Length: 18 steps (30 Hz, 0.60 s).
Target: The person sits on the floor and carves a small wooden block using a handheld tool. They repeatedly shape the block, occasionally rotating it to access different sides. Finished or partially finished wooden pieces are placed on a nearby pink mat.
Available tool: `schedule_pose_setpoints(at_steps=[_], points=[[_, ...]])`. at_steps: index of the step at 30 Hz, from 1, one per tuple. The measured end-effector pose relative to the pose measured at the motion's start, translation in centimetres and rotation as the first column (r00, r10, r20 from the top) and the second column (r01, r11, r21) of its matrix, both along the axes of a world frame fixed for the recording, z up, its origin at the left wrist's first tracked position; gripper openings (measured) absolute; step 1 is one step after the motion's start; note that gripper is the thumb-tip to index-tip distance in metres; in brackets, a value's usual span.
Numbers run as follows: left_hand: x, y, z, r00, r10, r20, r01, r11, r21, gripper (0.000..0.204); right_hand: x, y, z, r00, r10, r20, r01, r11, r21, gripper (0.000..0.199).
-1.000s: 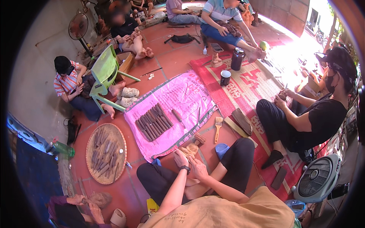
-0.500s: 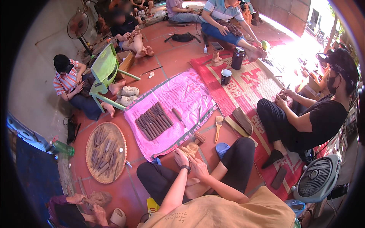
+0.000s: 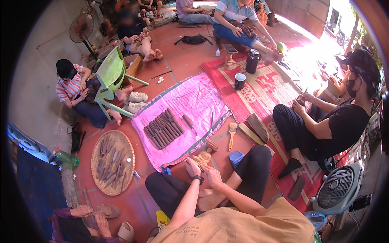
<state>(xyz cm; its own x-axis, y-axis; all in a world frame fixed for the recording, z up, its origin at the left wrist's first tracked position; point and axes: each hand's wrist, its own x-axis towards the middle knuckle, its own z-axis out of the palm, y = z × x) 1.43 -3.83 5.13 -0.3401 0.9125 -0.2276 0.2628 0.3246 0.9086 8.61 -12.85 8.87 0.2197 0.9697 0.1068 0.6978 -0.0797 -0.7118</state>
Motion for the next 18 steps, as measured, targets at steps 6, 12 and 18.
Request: schedule_pose_setpoints(at_steps=[6,12,18], points=[[-0.1,-0.2,-1.9,0.999,0.022,-0.036,-0.021,1.0,0.008,0.061,0.5,0.0,0.2,0.999,0.039,0.026,-0.04,0.999,0.002,0.034],[-0.8,-0.1,-1.4,0.996,0.0,0.09,-0.008,0.996,0.088,0.052,-0.2,0.7,0.9,0.998,0.068,0.007,-0.069,0.993,0.091,0.036],[-0.8,-0.2,-2.8,0.999,-0.037,-0.014,0.039,0.982,0.182,0.048,0.3,1.1,0.8,0.997,0.068,0.031,-0.066,0.995,-0.075,0.034]])
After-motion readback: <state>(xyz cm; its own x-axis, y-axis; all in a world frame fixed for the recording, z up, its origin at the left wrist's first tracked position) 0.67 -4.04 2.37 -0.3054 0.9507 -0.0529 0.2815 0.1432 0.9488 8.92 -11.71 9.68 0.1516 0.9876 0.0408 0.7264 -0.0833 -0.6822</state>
